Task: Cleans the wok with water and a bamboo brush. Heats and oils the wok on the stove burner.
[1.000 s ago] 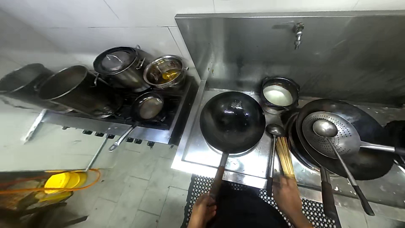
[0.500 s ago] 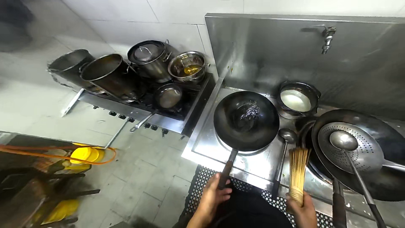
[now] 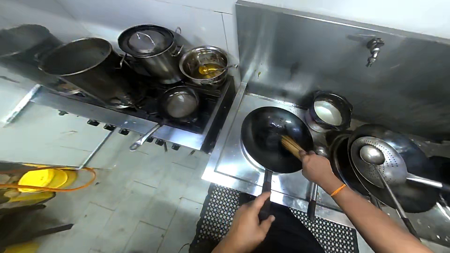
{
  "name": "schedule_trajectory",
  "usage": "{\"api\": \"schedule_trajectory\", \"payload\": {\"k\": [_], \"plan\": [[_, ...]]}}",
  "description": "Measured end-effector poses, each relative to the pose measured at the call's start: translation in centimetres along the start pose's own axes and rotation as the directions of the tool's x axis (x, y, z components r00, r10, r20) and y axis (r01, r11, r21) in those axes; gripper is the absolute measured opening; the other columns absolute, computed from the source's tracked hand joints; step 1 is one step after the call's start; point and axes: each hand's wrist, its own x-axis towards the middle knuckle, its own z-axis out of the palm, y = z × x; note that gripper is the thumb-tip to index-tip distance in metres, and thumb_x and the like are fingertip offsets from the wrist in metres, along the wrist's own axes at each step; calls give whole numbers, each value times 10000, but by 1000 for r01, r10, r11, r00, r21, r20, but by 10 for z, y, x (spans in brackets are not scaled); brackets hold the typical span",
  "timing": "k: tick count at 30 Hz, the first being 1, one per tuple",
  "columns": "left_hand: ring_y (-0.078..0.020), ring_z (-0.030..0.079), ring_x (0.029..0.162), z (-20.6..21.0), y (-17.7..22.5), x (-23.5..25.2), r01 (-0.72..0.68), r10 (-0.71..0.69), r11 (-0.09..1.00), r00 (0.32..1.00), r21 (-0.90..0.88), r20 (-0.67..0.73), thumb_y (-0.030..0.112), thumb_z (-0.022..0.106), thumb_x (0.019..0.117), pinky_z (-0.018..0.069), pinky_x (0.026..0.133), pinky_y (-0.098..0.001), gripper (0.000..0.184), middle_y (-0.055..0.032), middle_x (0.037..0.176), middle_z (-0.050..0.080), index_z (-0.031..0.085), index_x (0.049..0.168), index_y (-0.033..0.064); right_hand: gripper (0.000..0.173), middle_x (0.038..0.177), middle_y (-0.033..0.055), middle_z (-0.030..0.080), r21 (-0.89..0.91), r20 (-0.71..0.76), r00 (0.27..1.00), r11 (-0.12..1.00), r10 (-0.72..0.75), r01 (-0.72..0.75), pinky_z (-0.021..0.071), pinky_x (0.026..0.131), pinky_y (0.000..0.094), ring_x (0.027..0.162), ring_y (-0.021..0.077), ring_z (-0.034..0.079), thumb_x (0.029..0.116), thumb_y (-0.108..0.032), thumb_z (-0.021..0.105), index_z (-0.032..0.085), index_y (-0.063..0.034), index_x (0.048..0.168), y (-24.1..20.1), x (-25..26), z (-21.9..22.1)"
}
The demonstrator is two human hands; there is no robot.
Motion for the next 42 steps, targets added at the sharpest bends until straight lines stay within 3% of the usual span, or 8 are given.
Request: {"api": "schedule_trajectory", "payload": {"k": [2,6,10,12,16,25,37,42], "plan": [[-73,729,942,-4,-9,6,-104,109,993,989,60,-97,574,725,899,640,822,-414,598,94,1133,749,560,1441,385,449,1146,275,627,-124,157,986,989,-58,78,580,710,609,954,455,679,857,-167,690,591,-23,1270,-38,-6,-23],[-67,635,749,-12,-19,30,-308,411,901,830,305,-377,739,679,833,566,658,-324,469,94,822,653,753,1107,366,381,955,167,692,-45,232,945,968,-231,247,560,713,621,910,395,692,755,-325,736,658,-104,1056,-86,11,-55],[-190,555,1300,-25,-17,54,-611,607,787,738,89,-295,553,735,885,458,1133,-432,331,15,1180,683,738,880,223,203,1030,162,695,-227,113,991,970,-66,91,580,772,568,964,374,689,855,-195,706,692,-81,1022,-96,71,-28],[-185,596,1300,-16,-21,65,-720,674,678,690,-149,-265,416,759,916,404,1211,-451,300,-14,1149,732,701,825,137,301,1104,214,682,-296,228,971,945,-73,140,566,792,615,1019,421,674,836,-198,710,680,-45,1093,-115,61,-35],[-176,664,1045,-6,-33,74,-740,703,630,672,-237,-230,441,742,925,385,1177,-428,343,-11,884,702,683,800,127,398,952,152,700,-95,185,974,984,-133,153,568,721,602,914,370,699,718,-390,733,673,-106,990,-124,61,-66],[-187,651,981,-10,-39,79,-740,711,622,671,-257,-212,490,753,903,399,1125,-429,381,-18,845,679,670,785,137,448,947,155,705,-93,133,988,992,-78,90,576,711,598,900,362,708,686,-425,735,668,-101,989,-113,72,-50],[-188,645,1003,-14,-41,79,-729,716,638,680,-247,-157,447,740,922,386,1137,-421,339,-24,875,680,676,817,130,351,1121,226,683,-238,93,996,971,10,13,584,766,605,1032,430,683,863,-236,679,662,-35,1151,-97,81,-16],[-184,649,1020,-13,-43,81,-733,718,644,678,-221,-156,463,724,929,381,1148,-417,350,-20,878,685,673,819,135,442,922,131,712,-38,104,989,993,-107,111,576,721,595,887,342,711,682,-470,739,687,-129,958,-123,66,-50]]}}
